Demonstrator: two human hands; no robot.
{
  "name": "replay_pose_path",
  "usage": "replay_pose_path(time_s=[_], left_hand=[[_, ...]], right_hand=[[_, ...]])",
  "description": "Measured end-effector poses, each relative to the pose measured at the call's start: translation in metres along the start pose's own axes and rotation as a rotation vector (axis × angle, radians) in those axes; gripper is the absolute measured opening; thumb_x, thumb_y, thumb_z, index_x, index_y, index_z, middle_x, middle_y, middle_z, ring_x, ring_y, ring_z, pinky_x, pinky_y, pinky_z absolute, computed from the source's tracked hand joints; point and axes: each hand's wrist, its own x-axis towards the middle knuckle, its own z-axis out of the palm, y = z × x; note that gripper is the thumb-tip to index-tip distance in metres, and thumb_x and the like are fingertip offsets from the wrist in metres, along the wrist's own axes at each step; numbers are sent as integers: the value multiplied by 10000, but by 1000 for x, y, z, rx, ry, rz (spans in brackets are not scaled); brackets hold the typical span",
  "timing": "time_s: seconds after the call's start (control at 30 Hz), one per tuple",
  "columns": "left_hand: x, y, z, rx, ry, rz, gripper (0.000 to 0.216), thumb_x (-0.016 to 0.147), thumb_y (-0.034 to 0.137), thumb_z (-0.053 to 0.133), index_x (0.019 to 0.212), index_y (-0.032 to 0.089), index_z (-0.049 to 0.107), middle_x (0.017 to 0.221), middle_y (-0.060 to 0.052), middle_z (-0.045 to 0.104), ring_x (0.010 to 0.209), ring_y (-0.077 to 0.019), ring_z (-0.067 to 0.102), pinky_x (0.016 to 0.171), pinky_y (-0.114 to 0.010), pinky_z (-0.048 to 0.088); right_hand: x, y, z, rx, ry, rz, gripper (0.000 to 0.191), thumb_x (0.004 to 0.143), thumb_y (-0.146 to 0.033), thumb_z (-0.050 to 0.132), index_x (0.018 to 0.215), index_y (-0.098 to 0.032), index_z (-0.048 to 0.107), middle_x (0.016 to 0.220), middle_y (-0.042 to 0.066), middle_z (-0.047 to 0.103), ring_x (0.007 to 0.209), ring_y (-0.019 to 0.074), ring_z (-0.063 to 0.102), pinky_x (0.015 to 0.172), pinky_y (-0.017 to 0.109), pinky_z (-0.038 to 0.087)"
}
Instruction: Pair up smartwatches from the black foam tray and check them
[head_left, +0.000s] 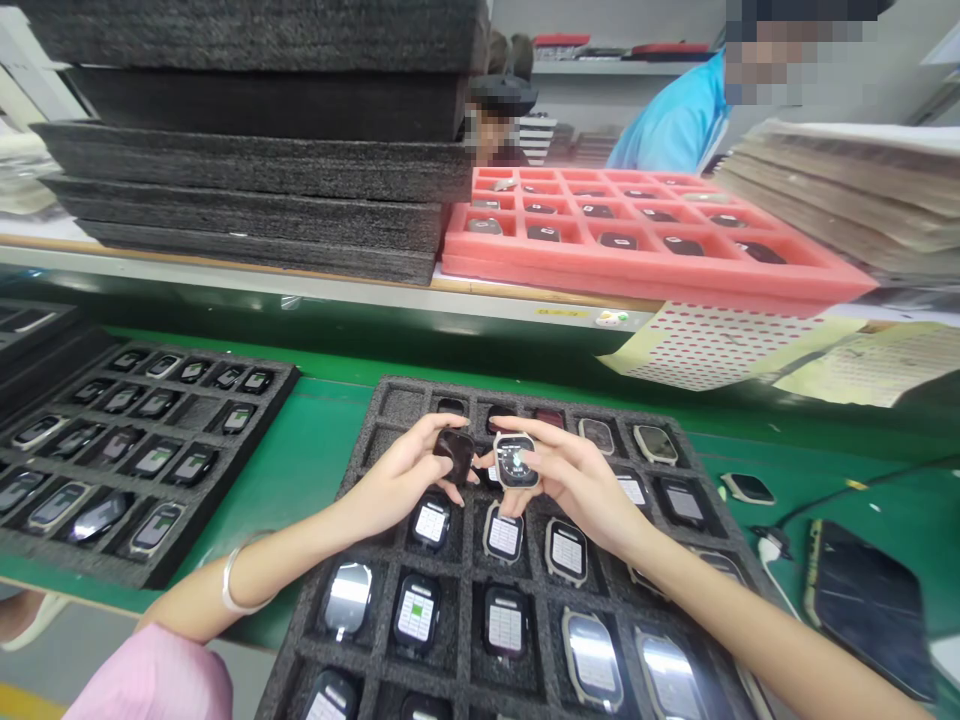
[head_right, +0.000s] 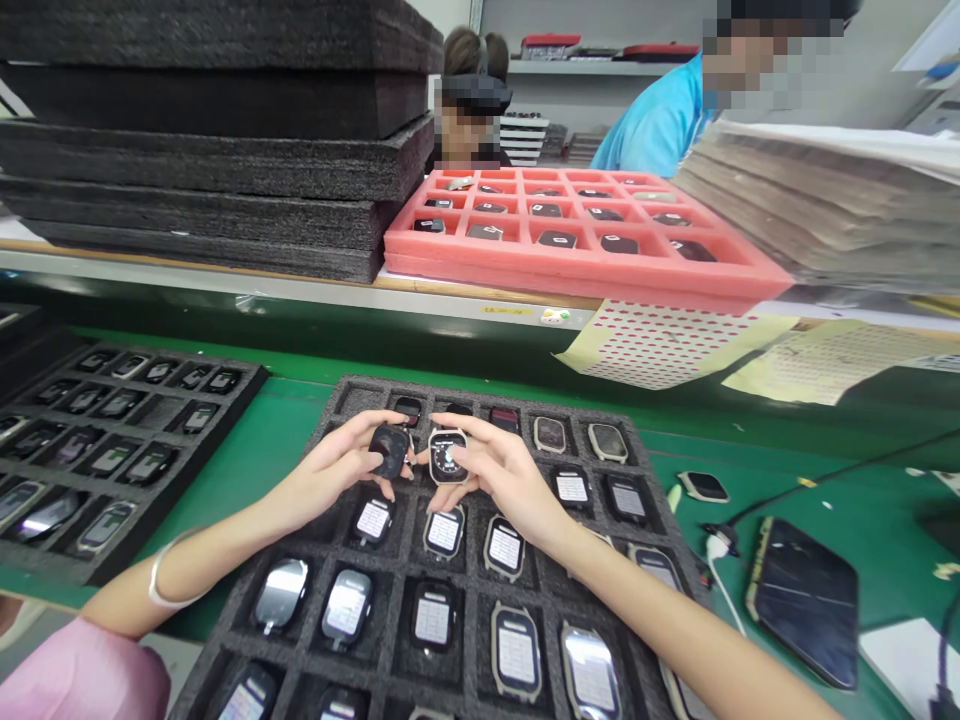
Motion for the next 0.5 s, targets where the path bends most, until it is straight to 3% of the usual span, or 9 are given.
replay_pose_path(time_s=[0.33, 0.5], left_hand=[[-1, -2, 1, 55, -9, 29, 377, 804, 148, 491, 1179, 169, 460, 962, -66, 604, 862, -198, 629, 666, -303, 560], [-3, 11, -3, 58, 67, 99, 356, 821, 154, 507, 1176, 171, 470, 1001, -72, 605, 860, -183, 609, 675, -283, 546]], right_hand=[[-3, 2, 2, -115, 1, -47, 448, 852, -292, 648, 1251, -160, 492, 990, 121, 696, 574, 193, 692, 560, 339, 588], [2, -1, 2, -179, -118, -51, 681, 792, -238, 715, 1363, -208, 345, 1064, 99, 652, 773, 211, 698, 717, 365, 574]])
